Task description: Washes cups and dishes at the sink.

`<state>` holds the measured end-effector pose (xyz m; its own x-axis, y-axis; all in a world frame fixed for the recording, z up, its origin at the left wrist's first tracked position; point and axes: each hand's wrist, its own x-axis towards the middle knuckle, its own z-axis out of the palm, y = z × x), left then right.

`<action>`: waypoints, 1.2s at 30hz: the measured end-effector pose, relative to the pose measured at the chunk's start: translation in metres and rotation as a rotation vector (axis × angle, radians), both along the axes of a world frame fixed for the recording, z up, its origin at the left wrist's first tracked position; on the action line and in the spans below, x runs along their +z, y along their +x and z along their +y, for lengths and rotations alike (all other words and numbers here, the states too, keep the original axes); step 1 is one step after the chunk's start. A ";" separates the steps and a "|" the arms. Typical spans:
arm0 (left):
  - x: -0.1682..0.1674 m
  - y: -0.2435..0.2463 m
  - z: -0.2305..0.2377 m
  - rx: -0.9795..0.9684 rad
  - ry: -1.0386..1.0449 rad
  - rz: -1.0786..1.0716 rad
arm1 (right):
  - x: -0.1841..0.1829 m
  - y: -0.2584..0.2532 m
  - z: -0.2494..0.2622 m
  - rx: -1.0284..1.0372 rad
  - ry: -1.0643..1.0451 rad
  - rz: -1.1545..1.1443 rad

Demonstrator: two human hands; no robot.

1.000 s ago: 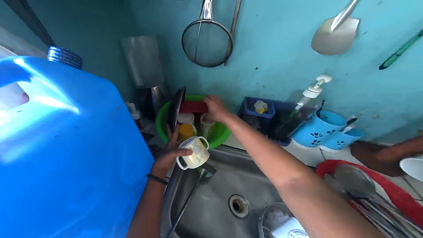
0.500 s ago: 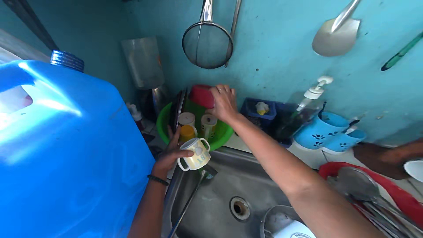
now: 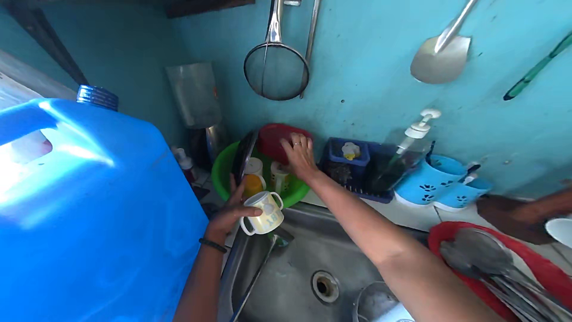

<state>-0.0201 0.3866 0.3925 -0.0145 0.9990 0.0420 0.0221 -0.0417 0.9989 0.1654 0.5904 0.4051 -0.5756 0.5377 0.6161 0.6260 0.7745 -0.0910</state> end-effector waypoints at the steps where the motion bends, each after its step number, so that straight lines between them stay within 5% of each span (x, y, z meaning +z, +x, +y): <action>1: 0.000 0.000 0.000 -0.004 -0.004 0.010 | -0.001 0.001 -0.005 0.092 0.039 0.002; 4: 0.000 0.000 0.001 -0.012 -0.001 0.025 | -0.001 -0.013 -0.016 0.421 0.080 -0.085; 6: -0.001 0.001 0.002 -0.013 -0.003 0.017 | 0.000 -0.033 -0.016 0.517 -0.101 -0.194; 9: -0.002 0.001 0.003 0.011 0.001 -0.004 | 0.002 -0.061 -0.009 0.475 -0.305 -0.358; 18: -0.004 0.002 0.000 0.002 0.014 -0.054 | 0.013 -0.092 0.007 0.245 -0.364 -0.734; 26: -0.002 0.002 0.000 -0.026 -0.011 -0.049 | 0.002 -0.082 0.012 0.189 -0.194 -0.717; 36: -0.003 0.001 0.003 -0.029 0.000 -0.014 | -0.014 -0.061 -0.027 0.510 -0.447 -0.366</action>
